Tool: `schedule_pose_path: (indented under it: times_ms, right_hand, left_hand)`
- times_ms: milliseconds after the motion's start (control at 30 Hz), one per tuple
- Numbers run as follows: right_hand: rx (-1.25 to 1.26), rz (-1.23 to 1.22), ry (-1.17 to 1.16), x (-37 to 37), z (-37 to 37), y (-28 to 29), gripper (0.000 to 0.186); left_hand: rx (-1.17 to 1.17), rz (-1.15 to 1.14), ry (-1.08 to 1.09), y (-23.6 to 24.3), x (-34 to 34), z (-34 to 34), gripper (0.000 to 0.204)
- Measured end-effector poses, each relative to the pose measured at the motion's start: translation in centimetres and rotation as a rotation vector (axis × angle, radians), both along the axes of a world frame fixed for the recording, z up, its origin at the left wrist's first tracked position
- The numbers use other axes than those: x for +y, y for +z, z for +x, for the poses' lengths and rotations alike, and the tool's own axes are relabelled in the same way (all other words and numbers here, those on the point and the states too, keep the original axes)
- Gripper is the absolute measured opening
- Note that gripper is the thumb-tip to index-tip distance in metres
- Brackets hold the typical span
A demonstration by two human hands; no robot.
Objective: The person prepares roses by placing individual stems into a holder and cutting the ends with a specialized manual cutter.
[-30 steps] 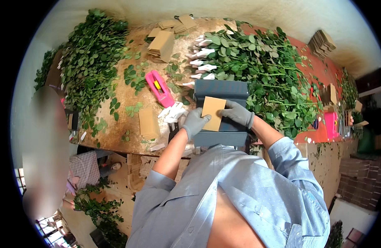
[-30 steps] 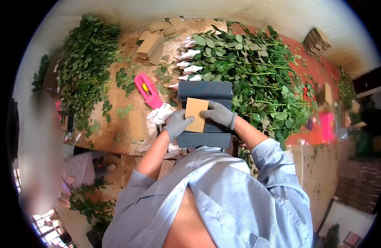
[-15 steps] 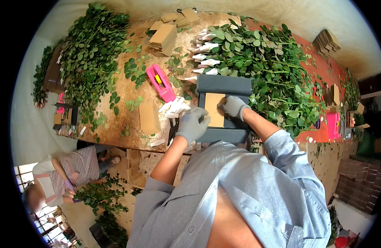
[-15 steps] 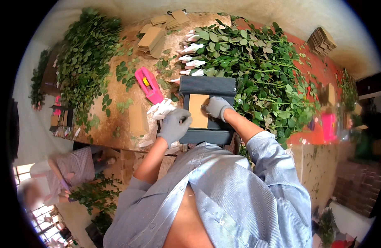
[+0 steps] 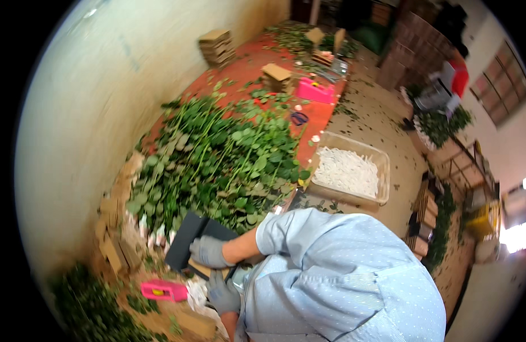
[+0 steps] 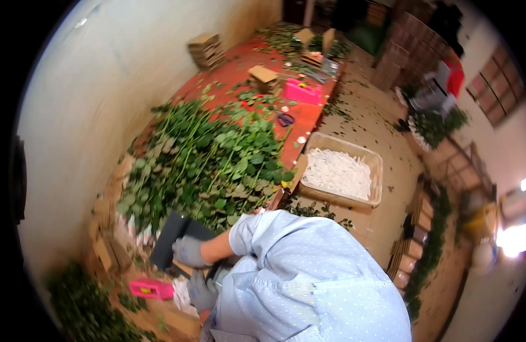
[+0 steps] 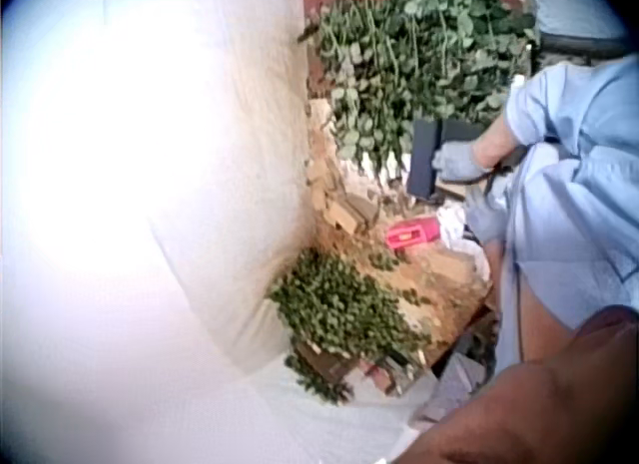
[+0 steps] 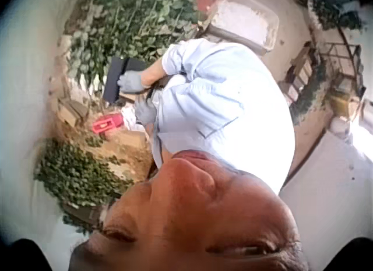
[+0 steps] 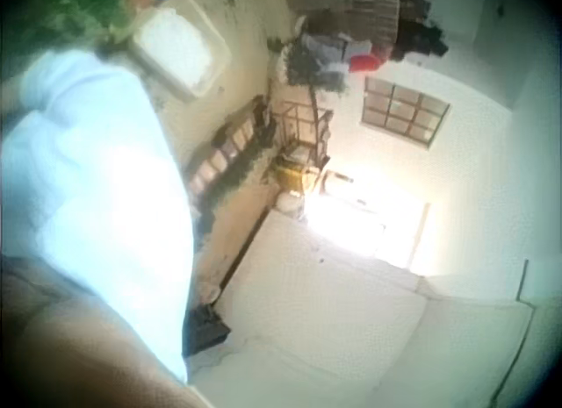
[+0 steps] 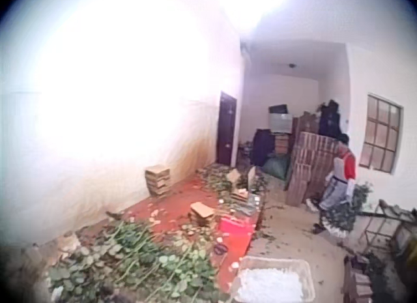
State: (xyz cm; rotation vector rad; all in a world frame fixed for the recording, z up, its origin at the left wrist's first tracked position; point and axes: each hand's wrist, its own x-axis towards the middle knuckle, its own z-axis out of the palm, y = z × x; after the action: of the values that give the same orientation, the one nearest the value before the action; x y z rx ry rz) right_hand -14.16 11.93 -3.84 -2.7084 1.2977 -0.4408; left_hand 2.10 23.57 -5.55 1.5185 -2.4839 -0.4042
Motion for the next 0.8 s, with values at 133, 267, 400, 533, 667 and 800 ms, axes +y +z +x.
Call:
schedule_pose_path:
  times_ms: [133, 267, 400, 533, 667, 800]
  right_hand:
    - [0.108, -0.043, 0.057, -0.1, -0.7, -3.6, 0.024]
    - [0.285, 0.092, 0.148, 0.7, 0.7, -0.4, 0.024]
    - [0.187, 0.130, 0.055, -0.5, 1.5, -3.8, 0.035]
    - [0.268, 0.133, 0.075, 0.0, 0.8, -1.8, 0.033]
    - [0.343, 0.165, 0.090, 0.5, 0.4, 0.2, 0.034]
    - [0.284, 0.132, 0.080, 0.3, 0.0, -1.1, 0.044]
  left_hand:
    - [-0.033, 0.147, -0.024, 2.4, -1.3, -1.8, 0.043]
    - [-0.001, 0.168, 0.032, 1.3, -0.7, 0.6, 0.045]
    - [0.014, 0.201, 0.052, 1.6, -0.9, -0.3, 0.049]
    - [0.027, 0.232, 0.084, 2.8, -1.0, -0.7, 0.051]
    - [-0.034, 0.268, 0.099, 3.6, -1.2, -0.2, 0.056]
    - [-0.125, 0.117, 0.138, 2.5, -1.3, 0.5, 0.059]
